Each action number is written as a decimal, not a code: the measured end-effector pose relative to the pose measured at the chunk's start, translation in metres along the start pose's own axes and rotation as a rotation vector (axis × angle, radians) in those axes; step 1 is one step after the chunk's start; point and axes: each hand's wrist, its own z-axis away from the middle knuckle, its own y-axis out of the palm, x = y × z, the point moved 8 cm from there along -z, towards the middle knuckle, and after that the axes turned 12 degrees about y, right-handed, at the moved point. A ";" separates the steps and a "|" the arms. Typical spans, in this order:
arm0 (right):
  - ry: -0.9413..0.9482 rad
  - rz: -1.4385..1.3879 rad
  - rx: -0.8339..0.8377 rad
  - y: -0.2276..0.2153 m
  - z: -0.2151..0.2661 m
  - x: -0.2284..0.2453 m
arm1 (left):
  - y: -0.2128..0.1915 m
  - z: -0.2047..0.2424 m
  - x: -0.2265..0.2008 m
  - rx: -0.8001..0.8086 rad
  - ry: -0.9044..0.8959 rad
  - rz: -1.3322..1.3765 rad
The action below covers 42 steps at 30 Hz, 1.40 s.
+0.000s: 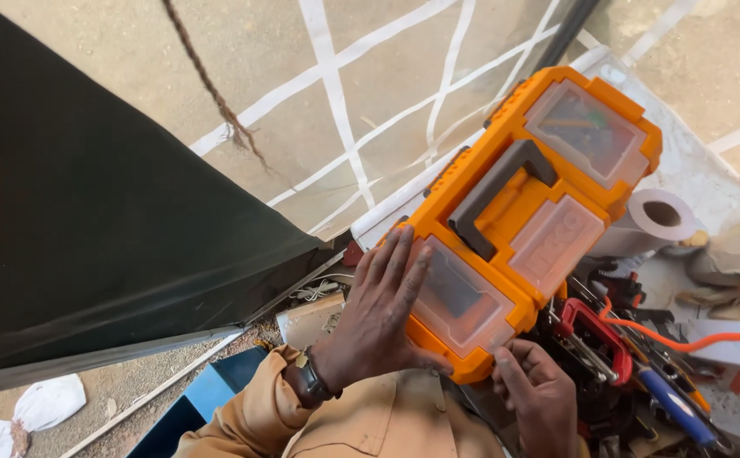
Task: Searching through and organizing various hand tools inside a plastic toolbox
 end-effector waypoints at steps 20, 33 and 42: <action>-0.946 0.368 -0.077 0.015 0.068 0.147 | -0.055 -0.007 0.025 -0.459 -0.082 0.552; -1.062 0.794 -0.108 0.064 0.044 0.155 | -0.037 0.022 0.039 -0.527 -0.152 0.517; -0.947 0.654 0.265 0.042 0.057 0.160 | -0.056 -0.003 -0.062 -0.238 0.450 0.042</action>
